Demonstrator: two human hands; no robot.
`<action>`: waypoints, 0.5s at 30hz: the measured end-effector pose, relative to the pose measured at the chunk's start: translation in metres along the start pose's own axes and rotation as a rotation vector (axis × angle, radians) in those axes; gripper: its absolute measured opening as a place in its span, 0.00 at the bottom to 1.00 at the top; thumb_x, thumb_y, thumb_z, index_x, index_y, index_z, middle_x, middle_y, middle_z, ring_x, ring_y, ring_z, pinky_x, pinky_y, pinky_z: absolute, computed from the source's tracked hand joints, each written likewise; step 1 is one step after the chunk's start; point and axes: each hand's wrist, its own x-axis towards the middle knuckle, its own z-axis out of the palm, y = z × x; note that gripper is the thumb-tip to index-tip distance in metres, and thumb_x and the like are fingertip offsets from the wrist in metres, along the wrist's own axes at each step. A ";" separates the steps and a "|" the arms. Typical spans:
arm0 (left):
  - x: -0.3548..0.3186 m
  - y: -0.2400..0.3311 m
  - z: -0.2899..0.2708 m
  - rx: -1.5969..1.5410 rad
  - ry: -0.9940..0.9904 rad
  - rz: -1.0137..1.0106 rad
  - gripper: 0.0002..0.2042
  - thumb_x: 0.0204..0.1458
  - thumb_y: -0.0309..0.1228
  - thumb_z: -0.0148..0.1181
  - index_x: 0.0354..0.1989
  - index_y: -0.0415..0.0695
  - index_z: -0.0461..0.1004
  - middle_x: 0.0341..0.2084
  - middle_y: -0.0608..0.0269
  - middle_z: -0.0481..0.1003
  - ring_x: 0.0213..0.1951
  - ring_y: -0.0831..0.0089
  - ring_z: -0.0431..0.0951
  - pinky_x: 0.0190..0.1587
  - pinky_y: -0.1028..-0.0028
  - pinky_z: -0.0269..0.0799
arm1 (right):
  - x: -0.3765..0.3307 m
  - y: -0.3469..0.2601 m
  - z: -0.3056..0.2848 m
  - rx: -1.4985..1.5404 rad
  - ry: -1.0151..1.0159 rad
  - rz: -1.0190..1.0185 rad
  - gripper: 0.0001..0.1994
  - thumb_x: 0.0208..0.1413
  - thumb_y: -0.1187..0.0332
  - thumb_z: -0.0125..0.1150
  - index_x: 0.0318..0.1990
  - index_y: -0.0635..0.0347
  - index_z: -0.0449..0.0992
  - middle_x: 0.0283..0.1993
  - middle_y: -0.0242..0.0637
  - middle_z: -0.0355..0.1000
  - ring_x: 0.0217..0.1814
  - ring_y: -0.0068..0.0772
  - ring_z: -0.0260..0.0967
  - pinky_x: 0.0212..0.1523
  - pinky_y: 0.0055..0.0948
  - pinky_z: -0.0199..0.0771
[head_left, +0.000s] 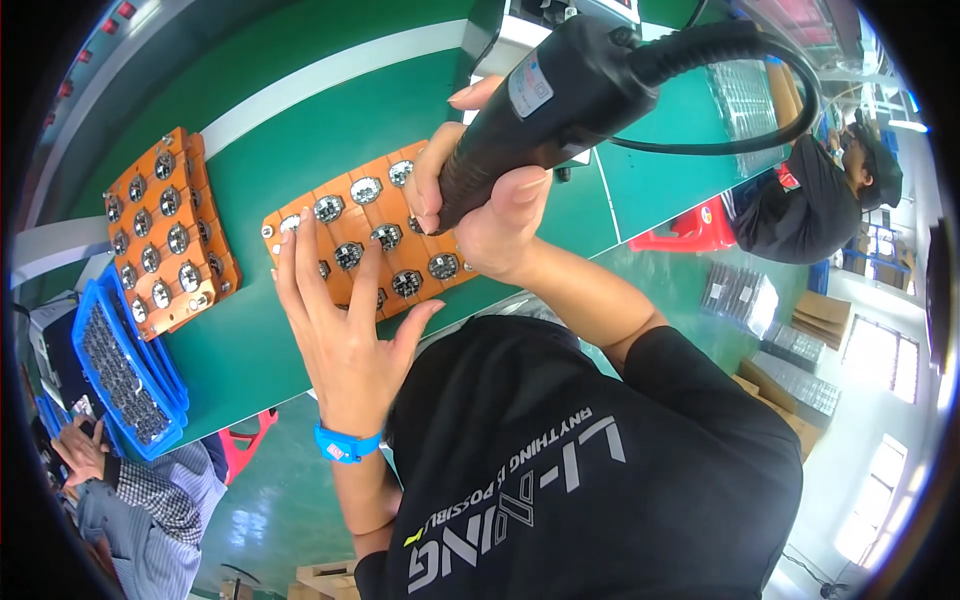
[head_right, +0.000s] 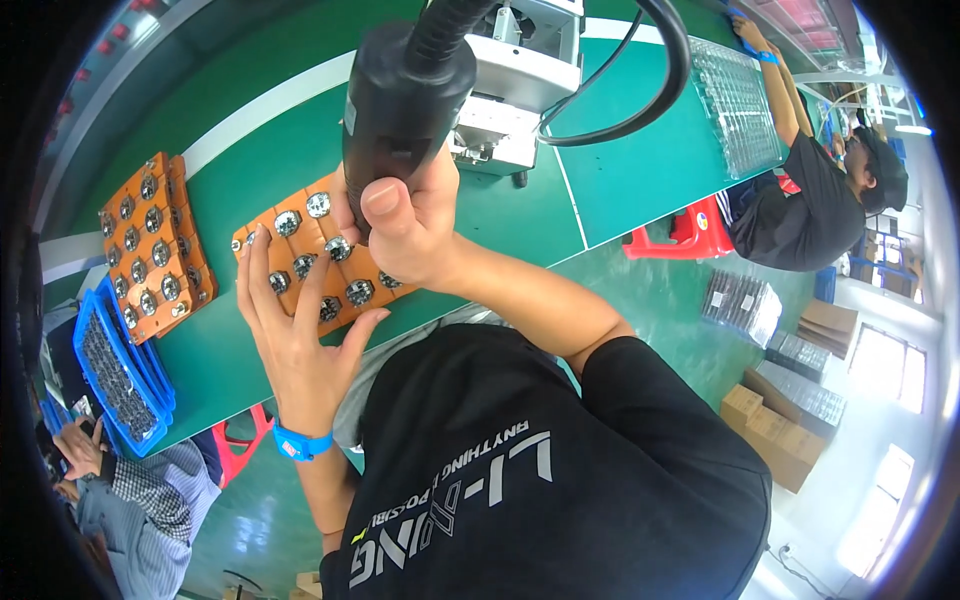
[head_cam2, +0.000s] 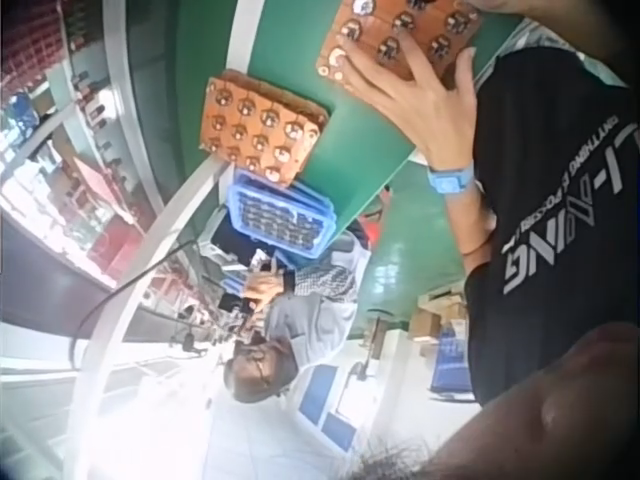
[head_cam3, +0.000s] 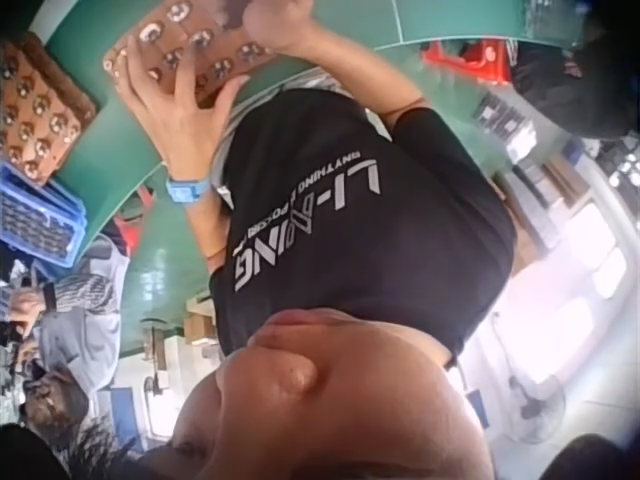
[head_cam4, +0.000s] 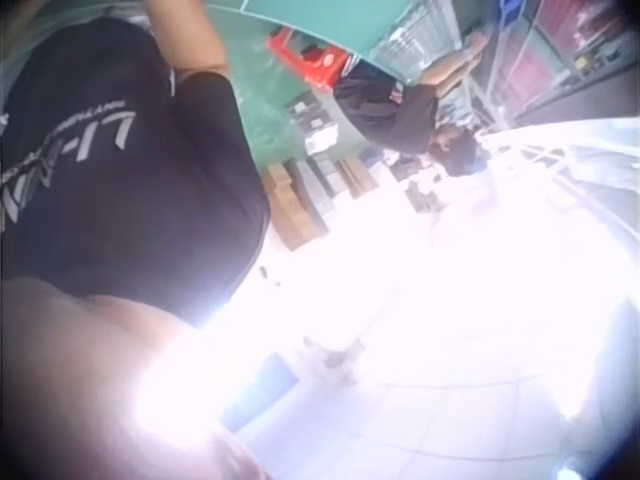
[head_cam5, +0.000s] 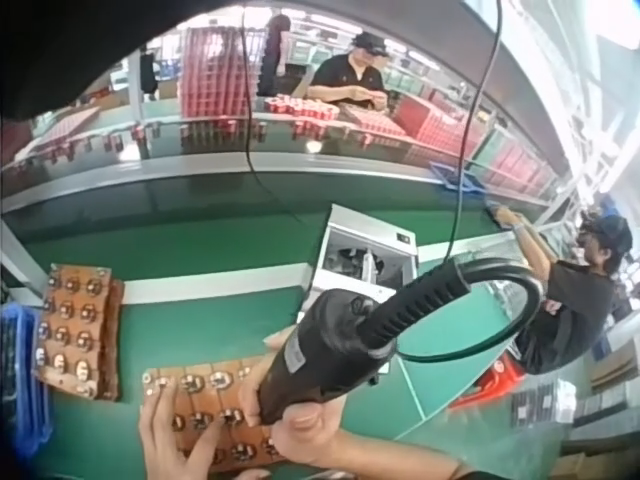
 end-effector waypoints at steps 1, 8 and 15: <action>0.000 -0.001 0.000 0.005 0.000 -0.001 0.31 0.34 0.43 0.76 0.49 0.42 0.76 0.65 0.40 0.55 0.65 0.39 0.53 0.62 0.44 0.55 | -0.001 0.002 0.001 -0.001 0.002 -0.015 0.43 0.49 0.25 0.44 0.54 0.57 0.54 0.16 0.36 0.63 0.12 0.25 0.60 0.17 0.23 0.62; 0.001 0.001 0.001 0.007 0.010 -0.001 0.30 0.35 0.44 0.75 0.49 0.43 0.76 0.65 0.40 0.55 0.65 0.40 0.54 0.62 0.43 0.55 | -0.004 0.005 0.007 0.001 -0.015 -0.088 0.41 0.51 0.29 0.49 0.52 0.62 0.56 0.16 0.37 0.64 0.13 0.24 0.61 0.16 0.22 0.61; 0.000 0.000 0.001 0.015 0.005 -0.007 0.30 0.36 0.45 0.74 0.49 0.43 0.76 0.65 0.40 0.54 0.65 0.40 0.54 0.62 0.43 0.55 | -0.002 0.002 0.005 0.073 -0.021 -0.075 0.42 0.51 0.29 0.48 0.53 0.62 0.55 0.16 0.36 0.64 0.13 0.24 0.61 0.16 0.22 0.62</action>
